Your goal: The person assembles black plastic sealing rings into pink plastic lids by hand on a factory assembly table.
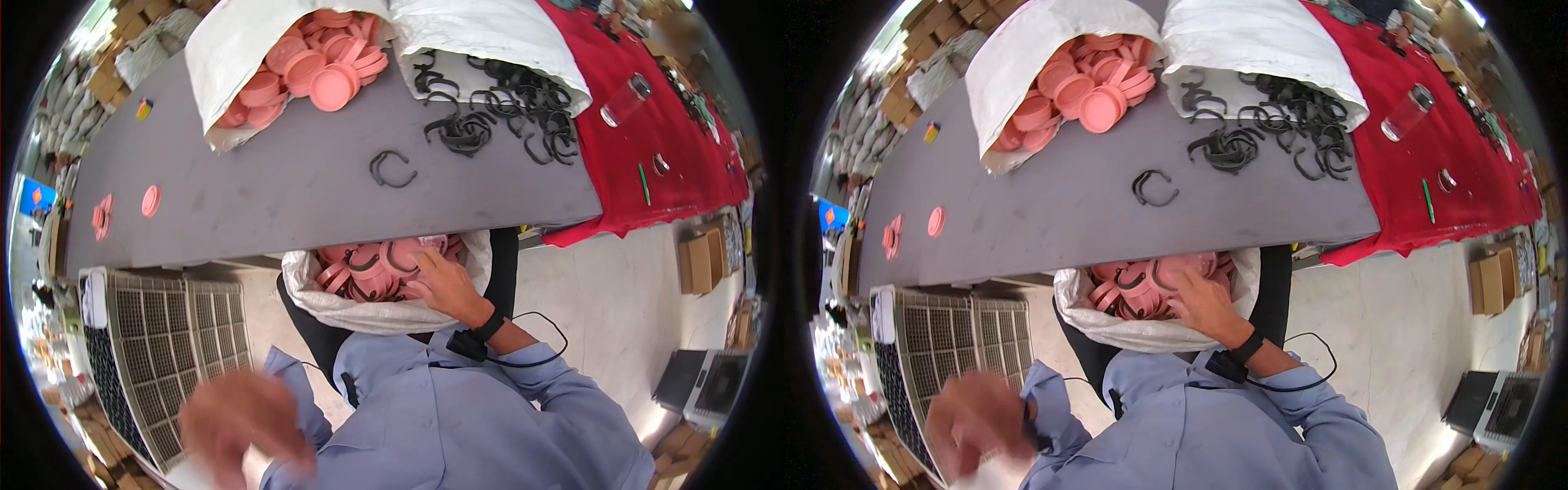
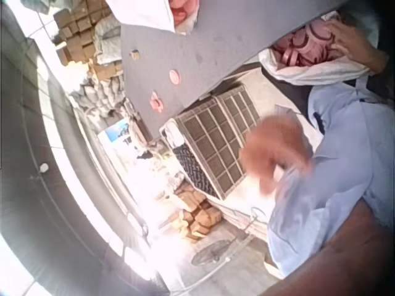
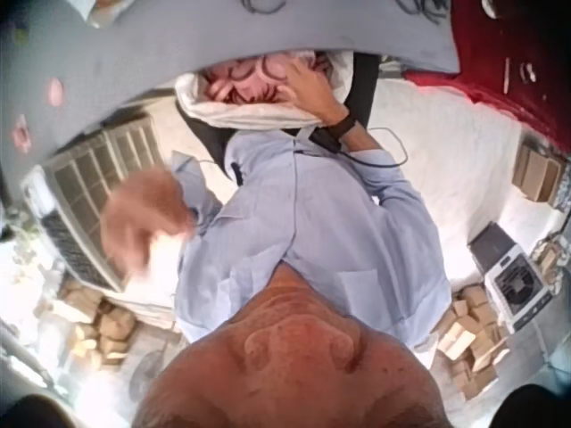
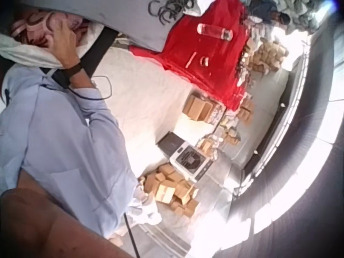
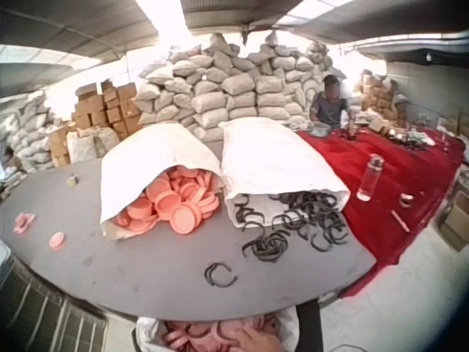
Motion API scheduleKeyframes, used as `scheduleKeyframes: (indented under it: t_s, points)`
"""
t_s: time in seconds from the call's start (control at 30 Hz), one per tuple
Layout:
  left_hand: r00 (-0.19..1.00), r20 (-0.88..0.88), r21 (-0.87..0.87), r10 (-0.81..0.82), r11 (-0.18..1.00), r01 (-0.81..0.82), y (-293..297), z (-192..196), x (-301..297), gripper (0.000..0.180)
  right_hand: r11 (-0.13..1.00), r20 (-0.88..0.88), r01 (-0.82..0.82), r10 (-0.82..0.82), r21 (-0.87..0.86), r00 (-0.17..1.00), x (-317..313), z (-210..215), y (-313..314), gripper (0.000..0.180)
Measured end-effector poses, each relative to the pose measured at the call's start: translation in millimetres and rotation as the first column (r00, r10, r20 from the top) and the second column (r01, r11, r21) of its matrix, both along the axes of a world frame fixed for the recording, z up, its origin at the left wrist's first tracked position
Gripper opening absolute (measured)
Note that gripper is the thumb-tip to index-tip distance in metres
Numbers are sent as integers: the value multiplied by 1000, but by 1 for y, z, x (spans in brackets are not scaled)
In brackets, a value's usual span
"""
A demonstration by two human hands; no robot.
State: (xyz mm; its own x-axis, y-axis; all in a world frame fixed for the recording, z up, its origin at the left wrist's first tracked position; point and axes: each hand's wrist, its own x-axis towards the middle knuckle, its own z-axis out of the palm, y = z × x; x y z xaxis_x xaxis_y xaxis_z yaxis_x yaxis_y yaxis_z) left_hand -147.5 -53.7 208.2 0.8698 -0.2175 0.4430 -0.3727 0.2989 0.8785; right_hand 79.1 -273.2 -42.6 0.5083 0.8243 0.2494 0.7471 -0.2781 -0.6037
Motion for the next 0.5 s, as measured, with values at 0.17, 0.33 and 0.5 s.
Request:
scheduleKeyframes:
  t_s: [0.17,0.33,0.5]
  points:
    - [702,650,231,-289,956,180,-42,46,22,59,984,-107,16,3,176,994,21,28,24,25]
    - [670,599,338,-438,897,284,-46,58,45,38,982,-84,24,-8,187,996,48,44,54,22]
    - [662,595,355,-456,888,292,-44,55,52,29,982,-63,0,12,191,998,59,35,71,20]
